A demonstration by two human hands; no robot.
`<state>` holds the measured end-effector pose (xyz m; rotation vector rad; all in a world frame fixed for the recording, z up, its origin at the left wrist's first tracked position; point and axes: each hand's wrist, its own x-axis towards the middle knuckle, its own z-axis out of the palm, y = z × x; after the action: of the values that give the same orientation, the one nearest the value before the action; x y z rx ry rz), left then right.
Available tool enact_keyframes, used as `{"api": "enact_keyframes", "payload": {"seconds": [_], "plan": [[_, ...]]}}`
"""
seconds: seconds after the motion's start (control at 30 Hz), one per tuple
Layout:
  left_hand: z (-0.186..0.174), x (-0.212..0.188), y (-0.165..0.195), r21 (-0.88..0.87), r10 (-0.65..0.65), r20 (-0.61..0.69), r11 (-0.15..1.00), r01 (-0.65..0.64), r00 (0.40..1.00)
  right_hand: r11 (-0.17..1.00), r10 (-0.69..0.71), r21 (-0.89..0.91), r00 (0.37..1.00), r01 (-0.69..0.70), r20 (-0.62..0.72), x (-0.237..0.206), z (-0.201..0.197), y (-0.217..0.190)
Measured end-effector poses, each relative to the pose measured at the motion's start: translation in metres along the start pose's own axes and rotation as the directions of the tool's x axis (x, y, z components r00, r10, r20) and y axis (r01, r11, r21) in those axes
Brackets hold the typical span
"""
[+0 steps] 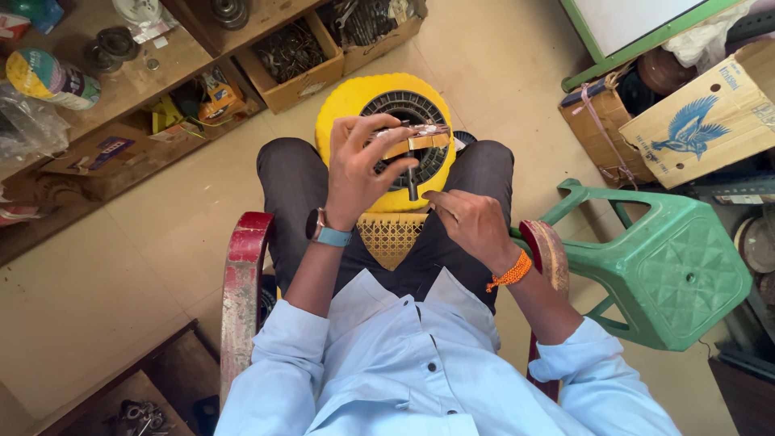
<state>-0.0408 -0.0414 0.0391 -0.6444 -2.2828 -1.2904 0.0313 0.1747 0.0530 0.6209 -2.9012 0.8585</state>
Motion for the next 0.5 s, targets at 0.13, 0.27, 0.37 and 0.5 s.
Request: {"api": "enact_keyframes", "payload": {"seconds": [0.13, 0.27, 0.37, 0.5], "plan": [[0.008, 0.001, 0.003, 0.037, -0.013, -0.031, 0.999, 0.014, 0.999, 0.999, 0.054, 0.001, 0.998, -0.054, 0.024, -0.001, 0.000, 0.001], [0.007, 0.001, 0.010, 0.050, -0.048, -0.019, 0.998, 0.049, 0.999, 0.998, 0.059, 0.026, 0.998, -0.059, 0.014, -0.003, 0.002, 0.002], [0.000, 0.005, 0.018, 0.118, 0.006, 0.005, 0.993, -0.006, 1.000, 0.997, 0.053, 0.055, 0.999, -0.053, 0.008, -0.002, 0.005, 0.003], [0.011, 0.014, 0.028, 0.177, 0.027, 0.072, 0.983, -0.039, 0.997, 0.994, 0.038, 0.103, 0.999, -0.037, -0.006, -0.002, 0.006, 0.003]]}}
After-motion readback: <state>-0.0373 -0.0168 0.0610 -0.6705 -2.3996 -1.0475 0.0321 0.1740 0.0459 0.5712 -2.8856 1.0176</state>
